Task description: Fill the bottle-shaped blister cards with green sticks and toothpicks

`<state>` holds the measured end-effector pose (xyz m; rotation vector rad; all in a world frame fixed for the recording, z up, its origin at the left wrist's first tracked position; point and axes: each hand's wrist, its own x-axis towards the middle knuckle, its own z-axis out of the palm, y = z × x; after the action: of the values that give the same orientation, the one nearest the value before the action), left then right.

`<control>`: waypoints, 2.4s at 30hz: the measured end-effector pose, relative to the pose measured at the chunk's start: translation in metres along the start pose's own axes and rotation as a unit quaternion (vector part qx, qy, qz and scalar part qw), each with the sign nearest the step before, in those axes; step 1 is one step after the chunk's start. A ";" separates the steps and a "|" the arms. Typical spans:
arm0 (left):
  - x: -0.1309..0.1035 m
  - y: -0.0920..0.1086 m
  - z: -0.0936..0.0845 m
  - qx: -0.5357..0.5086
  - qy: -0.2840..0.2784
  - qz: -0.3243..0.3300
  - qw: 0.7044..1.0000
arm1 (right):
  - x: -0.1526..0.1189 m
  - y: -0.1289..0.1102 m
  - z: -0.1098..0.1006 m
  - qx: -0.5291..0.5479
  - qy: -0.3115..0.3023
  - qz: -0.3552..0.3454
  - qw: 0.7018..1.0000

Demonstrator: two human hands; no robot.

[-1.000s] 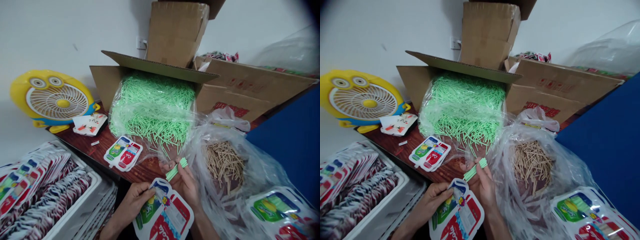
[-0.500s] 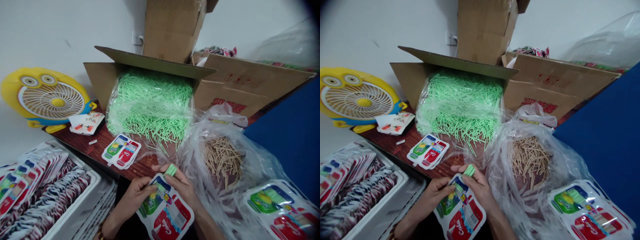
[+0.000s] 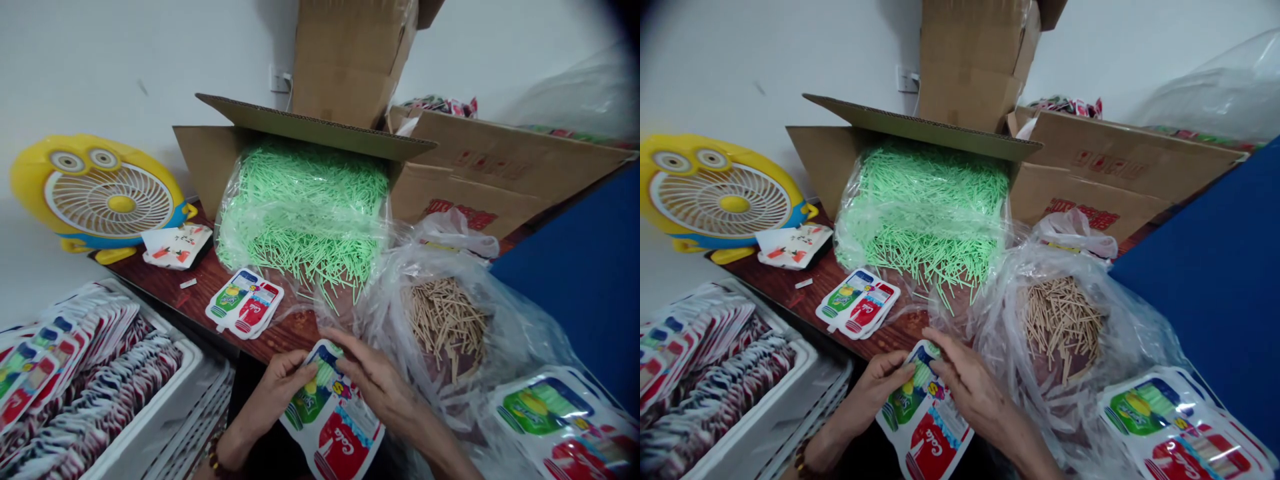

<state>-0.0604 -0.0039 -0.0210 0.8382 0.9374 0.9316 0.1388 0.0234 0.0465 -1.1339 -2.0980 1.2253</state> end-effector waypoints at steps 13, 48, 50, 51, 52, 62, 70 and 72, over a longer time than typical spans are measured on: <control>0.000 -0.001 0.003 0.056 -0.001 0.040 0.998 | 0.005 0.001 0.003 0.017 0.051 -0.075 0.996; 0.009 -0.002 0.016 0.052 0.068 0.064 0.994 | 0.012 0.012 -0.005 -0.045 -0.062 -0.068 0.995; 0.008 0.002 0.017 0.019 0.044 0.051 0.998 | 0.013 0.014 -0.005 -0.032 -0.044 -0.065 0.996; 0.007 0.004 0.017 -0.003 0.022 0.035 0.999 | 0.014 0.014 -0.006 -0.026 -0.030 -0.060 0.997; 0.007 0.005 0.017 -0.020 -0.001 0.015 1.000 | 0.014 0.015 -0.006 -0.020 -0.017 -0.053 0.998; 0.003 0.001 0.017 -0.044 0.008 -0.062 0.997 | 0.007 0.017 -0.010 0.109 0.069 0.038 0.991; 0.005 -0.001 0.022 0.004 0.005 -0.059 0.998 | -0.013 0.041 -0.007 0.030 0.023 0.081 0.996; 0.005 -0.003 0.022 -0.019 0.005 -0.059 0.998 | -0.015 0.044 -0.006 0.029 0.033 0.085 0.995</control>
<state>-0.0379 -0.0047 -0.0167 0.7385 0.9632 0.8501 0.1698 0.0256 0.0117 -1.3306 -1.9382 1.2977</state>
